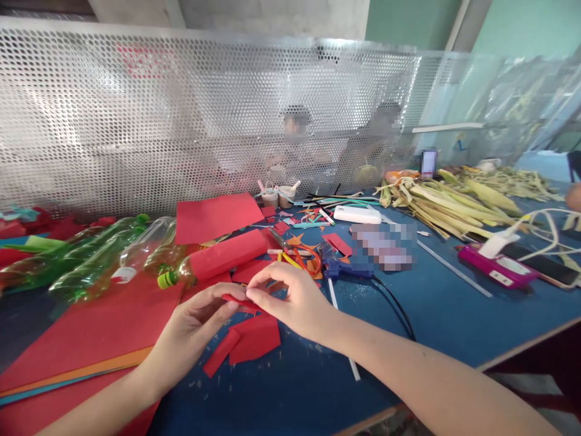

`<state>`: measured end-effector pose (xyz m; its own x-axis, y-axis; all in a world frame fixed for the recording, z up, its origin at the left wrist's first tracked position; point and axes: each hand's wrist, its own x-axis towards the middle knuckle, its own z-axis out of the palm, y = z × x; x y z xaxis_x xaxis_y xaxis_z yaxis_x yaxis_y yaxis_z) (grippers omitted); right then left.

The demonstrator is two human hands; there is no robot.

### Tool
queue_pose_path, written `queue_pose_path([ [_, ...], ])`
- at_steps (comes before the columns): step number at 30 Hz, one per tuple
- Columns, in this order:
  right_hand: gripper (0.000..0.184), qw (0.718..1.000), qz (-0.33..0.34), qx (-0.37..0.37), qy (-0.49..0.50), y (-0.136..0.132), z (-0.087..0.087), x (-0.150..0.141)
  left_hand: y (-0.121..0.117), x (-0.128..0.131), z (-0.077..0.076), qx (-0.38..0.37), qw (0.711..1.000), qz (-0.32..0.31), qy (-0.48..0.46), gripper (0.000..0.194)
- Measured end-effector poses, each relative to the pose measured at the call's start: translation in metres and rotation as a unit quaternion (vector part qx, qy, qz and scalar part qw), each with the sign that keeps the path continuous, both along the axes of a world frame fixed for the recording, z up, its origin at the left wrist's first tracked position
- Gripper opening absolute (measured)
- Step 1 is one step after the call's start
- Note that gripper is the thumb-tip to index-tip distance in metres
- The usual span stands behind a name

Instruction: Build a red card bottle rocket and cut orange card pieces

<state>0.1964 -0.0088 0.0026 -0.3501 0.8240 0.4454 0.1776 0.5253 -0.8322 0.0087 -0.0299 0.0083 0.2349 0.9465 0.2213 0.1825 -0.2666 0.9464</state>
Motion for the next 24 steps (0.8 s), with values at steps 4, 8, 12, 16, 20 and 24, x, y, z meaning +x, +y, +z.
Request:
queue_pose_path([
  [4,0.005,1.000,0.011,-0.018,0.002,-0.0008,0.0031,-0.0008,-0.0003,0.0001,-0.0007,0.003,1.000,-0.013,0.008,0.011],
  [8,0.005,0.999,0.015,-0.034,0.008,-0.0007,0.0056,-0.0006,-0.0004,0.0006,0.0011,0.002,1.000,-0.017,0.016,0.011],
  [12,0.005,0.999,0.011,-0.039,0.004,-0.0007,0.0039,-0.0012,-0.0001,0.0011,0.0012,-0.001,0.999,-0.024,0.026,0.011],
  [16,0.003,0.999,0.002,-0.047,-0.001,0.0007,-0.0006,-0.0021,0.0004,0.0010,-0.0011,-0.010,0.999,-0.028,0.032,0.011],
  [20,0.004,0.998,0.008,-0.056,0.015,0.0019,-0.0021,-0.0027,0.0015,0.0001,-0.0021,-0.001,0.998,-0.041,0.045,0.012],
  [24,0.004,0.997,0.009,-0.069,0.019,0.0021,-0.0001,-0.0026,0.0011,-0.0002,0.0002,-0.001,0.998,-0.047,0.043,0.013],
])
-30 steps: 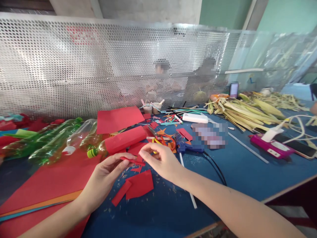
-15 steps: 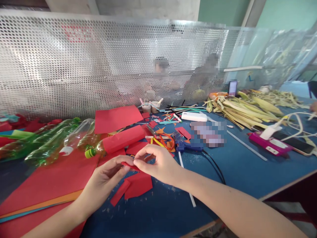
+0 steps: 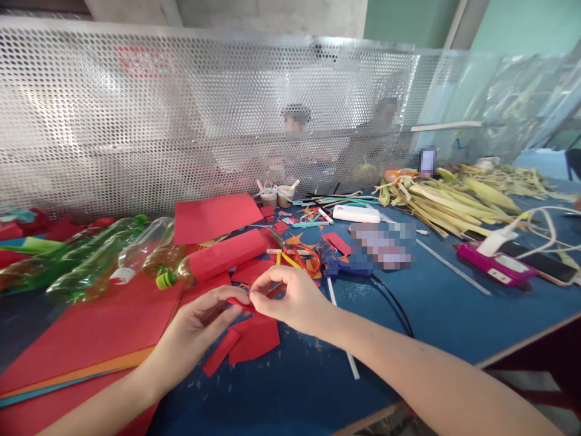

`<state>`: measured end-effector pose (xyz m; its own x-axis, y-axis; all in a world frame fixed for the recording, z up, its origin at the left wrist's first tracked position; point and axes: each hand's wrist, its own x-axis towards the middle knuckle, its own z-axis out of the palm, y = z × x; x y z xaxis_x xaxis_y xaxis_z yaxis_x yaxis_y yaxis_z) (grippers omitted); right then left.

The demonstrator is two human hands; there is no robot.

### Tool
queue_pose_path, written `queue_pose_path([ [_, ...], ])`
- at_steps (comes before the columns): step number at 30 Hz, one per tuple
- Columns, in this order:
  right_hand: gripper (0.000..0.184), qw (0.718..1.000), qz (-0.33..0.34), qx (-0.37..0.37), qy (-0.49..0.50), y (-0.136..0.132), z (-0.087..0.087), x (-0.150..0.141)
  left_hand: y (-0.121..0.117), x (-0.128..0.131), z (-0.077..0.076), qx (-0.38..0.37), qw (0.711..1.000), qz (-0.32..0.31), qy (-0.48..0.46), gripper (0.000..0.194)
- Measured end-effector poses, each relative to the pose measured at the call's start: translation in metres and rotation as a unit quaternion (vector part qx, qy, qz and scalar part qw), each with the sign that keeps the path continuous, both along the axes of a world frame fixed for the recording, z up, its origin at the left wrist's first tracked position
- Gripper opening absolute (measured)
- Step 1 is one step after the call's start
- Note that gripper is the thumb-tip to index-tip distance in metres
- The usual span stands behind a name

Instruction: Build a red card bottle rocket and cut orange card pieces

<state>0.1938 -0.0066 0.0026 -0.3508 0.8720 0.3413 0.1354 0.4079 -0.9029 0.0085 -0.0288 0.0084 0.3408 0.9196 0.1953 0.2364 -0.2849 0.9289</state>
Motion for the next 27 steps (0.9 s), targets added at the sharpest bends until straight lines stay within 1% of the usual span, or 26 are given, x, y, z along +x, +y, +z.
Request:
queue_pose_path([
  [5,0.005,1.000,-0.003,0.007,-0.018,0.001,-0.002,-0.001,-0.001,0.000,-0.002,-0.024,1.000,0.003,-0.013,0.012],
  [7,0.004,0.997,-0.009,0.031,-0.073,0.003,-0.002,0.000,0.002,0.001,-0.006,-0.060,0.998,-0.004,-0.032,0.012],
  [8,0.004,0.989,-0.017,0.047,-0.136,0.005,0.000,0.002,0.003,0.001,-0.008,-0.084,0.995,-0.007,-0.047,0.013],
  [9,0.005,0.973,-0.030,0.064,-0.218,0.007,0.002,0.006,0.005,0.001,-0.011,-0.108,0.992,-0.005,-0.066,0.015],
  [10,0.007,0.948,-0.047,0.079,-0.304,0.010,0.006,0.011,0.007,0.002,-0.013,-0.129,0.988,0.000,-0.087,0.017],
  [11,0.010,0.905,-0.074,0.092,-0.408,0.015,0.010,0.018,0.009,0.002,-0.015,-0.147,0.983,0.010,-0.108,0.019],
  [12,0.013,0.879,-0.099,0.092,-0.457,0.019,0.014,0.027,0.011,0.002,-0.017,-0.162,0.978,0.019,-0.126,0.021],
  [14,0.025,0.843,-0.141,0.077,-0.513,0.029,0.021,0.047,0.015,0.001,-0.020,-0.186,0.970,0.031,-0.157,0.025],
  [15,0.027,0.823,-0.155,0.065,-0.542,0.033,0.024,0.057,0.016,0.001,-0.021,-0.194,0.966,0.035,-0.167,0.026],
  [16,0.027,0.803,-0.164,0.051,-0.570,0.037,0.025,0.067,0.017,0.001,-0.021,-0.200,0.964,0.039,-0.174,0.028],
  [18,0.022,0.770,-0.160,0.015,-0.618,0.043,0.024,0.081,0.019,0.000,-0.023,-0.203,0.961,0.051,-0.180,0.031],
  [20,0.021,0.746,-0.150,-0.007,-0.648,0.046,0.022,0.088,0.020,-0.001,-0.024,-0.202,0.960,0.068,-0.183,0.033],
  [22,0.023,0.734,-0.145,-0.012,-0.663,0.047,0.021,0.088,0.021,-0.001,-0.026,-0.206,0.957,0.084,-0.186,0.036],
  [24,0.025,0.731,-0.143,-0.012,-0.667,0.046,0.023,0.086,0.022,0.000,-0.028,-0.214,0.952,0.103,-0.191,0.038],
  [27,0.022,0.738,-0.144,-0.014,-0.659,0.042,0.032,0.086,0.023,0.001,-0.030,-0.223,0.944,0.128,-0.209,0.041],
])
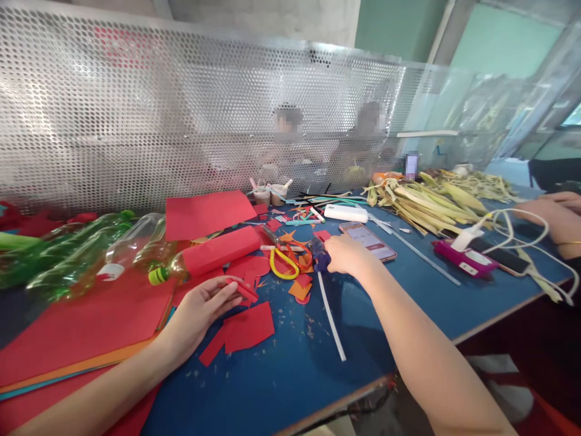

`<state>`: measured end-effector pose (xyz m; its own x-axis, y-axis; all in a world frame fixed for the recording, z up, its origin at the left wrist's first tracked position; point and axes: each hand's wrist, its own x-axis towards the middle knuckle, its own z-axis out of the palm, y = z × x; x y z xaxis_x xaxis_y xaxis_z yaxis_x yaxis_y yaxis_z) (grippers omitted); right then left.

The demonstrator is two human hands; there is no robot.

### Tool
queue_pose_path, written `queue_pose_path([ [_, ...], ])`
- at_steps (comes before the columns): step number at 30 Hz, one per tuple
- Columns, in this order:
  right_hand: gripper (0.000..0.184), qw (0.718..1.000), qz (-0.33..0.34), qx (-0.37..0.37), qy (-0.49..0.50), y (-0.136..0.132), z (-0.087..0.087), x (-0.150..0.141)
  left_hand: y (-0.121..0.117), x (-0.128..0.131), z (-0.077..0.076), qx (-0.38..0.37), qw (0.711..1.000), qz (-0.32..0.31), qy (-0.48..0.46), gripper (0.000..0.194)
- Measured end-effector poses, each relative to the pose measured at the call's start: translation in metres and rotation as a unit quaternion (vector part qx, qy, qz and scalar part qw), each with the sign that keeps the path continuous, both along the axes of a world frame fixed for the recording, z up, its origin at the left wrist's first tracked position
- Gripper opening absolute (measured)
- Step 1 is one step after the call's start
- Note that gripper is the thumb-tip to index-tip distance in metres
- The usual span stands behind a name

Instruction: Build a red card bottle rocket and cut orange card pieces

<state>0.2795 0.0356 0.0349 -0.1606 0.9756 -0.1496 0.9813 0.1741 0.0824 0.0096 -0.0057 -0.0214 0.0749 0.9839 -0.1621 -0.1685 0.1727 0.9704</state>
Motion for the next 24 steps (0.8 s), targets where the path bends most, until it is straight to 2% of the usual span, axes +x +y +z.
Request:
queue_pose_path([
  [3,0.018,0.999,0.006,0.019,0.030,-0.004,0.009,0.007,0.001,0.001,-0.001,-0.001,1.000,0.017,-0.020,0.040],
  [5,0.024,0.997,0.010,0.041,0.057,-0.005,0.012,0.013,0.001,0.001,-0.001,-0.002,1.000,0.017,-0.024,0.038],
  [7,0.032,0.987,0.034,0.053,0.150,-0.006,0.014,0.014,0.001,0.002,0.000,-0.003,1.000,0.012,-0.024,0.036],
  [9,0.036,0.944,0.087,0.031,0.316,-0.009,0.015,0.009,0.000,0.002,0.000,-0.001,1.000,0.005,-0.021,0.034],
  [11,0.039,0.874,0.137,-0.026,0.466,-0.015,0.016,-0.002,0.000,0.002,-0.001,0.002,1.000,0.003,-0.014,0.032],
  [12,0.040,0.857,0.137,-0.055,0.494,-0.019,0.017,-0.009,-0.001,0.002,-0.001,0.003,1.000,0.002,-0.010,0.031],
  [14,0.037,0.844,0.127,-0.112,0.508,-0.026,0.018,-0.019,-0.001,0.002,-0.001,0.004,1.000,0.000,-0.004,0.029],
  [17,0.030,0.846,0.128,-0.152,0.494,-0.030,0.018,-0.024,-0.002,0.003,0.000,0.007,1.000,-0.002,-0.003,0.027],
  [19,0.026,0.861,0.134,-0.140,0.470,-0.027,0.016,-0.022,-0.002,0.003,0.000,0.010,1.000,-0.002,-0.002,0.026],
  [24,0.018,0.939,0.083,0.047,0.332,-0.014,0.005,-0.019,-0.003,0.004,0.002,0.010,1.000,-0.006,0.003,0.027],
])
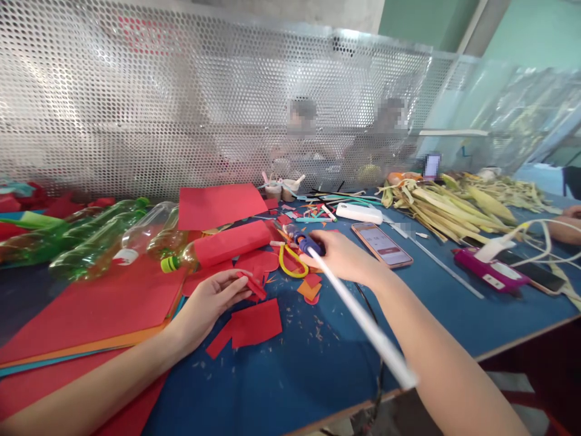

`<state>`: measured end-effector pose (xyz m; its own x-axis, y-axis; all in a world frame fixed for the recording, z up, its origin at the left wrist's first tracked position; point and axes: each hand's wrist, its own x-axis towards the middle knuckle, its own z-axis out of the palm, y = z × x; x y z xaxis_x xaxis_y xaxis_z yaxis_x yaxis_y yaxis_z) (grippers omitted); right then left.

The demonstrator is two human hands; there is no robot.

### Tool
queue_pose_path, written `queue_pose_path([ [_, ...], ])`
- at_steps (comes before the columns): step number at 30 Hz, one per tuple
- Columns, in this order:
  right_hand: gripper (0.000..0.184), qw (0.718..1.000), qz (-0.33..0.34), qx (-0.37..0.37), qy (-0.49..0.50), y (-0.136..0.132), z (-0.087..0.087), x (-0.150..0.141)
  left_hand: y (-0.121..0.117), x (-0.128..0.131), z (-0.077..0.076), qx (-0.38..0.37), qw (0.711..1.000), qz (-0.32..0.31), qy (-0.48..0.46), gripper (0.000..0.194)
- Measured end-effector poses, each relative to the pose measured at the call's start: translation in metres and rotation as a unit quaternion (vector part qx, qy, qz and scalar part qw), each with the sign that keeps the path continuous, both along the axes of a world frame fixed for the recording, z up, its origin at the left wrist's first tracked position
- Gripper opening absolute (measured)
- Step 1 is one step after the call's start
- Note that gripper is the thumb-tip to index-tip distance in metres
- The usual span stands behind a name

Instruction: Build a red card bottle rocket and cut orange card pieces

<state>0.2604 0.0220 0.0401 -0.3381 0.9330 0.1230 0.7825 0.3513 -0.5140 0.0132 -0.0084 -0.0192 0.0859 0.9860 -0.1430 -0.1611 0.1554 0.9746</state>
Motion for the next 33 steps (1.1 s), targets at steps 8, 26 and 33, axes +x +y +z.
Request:
queue_pose_path([
  [8,0.026,0.982,-0.058,0.033,-0.178,0.014,-0.011,0.012,0.001,-0.001,-0.002,0.000,1.000,-0.001,0.014,0.029],
  [26,0.025,0.956,-0.080,-0.034,-0.280,0.013,-0.005,0.029,0.003,-0.003,-0.006,0.024,0.998,-0.012,0.052,0.029],
  [33,0.017,0.970,-0.035,0.138,-0.199,0.009,0.000,0.009,0.004,-0.005,-0.009,0.029,0.998,-0.020,0.053,0.027],
])
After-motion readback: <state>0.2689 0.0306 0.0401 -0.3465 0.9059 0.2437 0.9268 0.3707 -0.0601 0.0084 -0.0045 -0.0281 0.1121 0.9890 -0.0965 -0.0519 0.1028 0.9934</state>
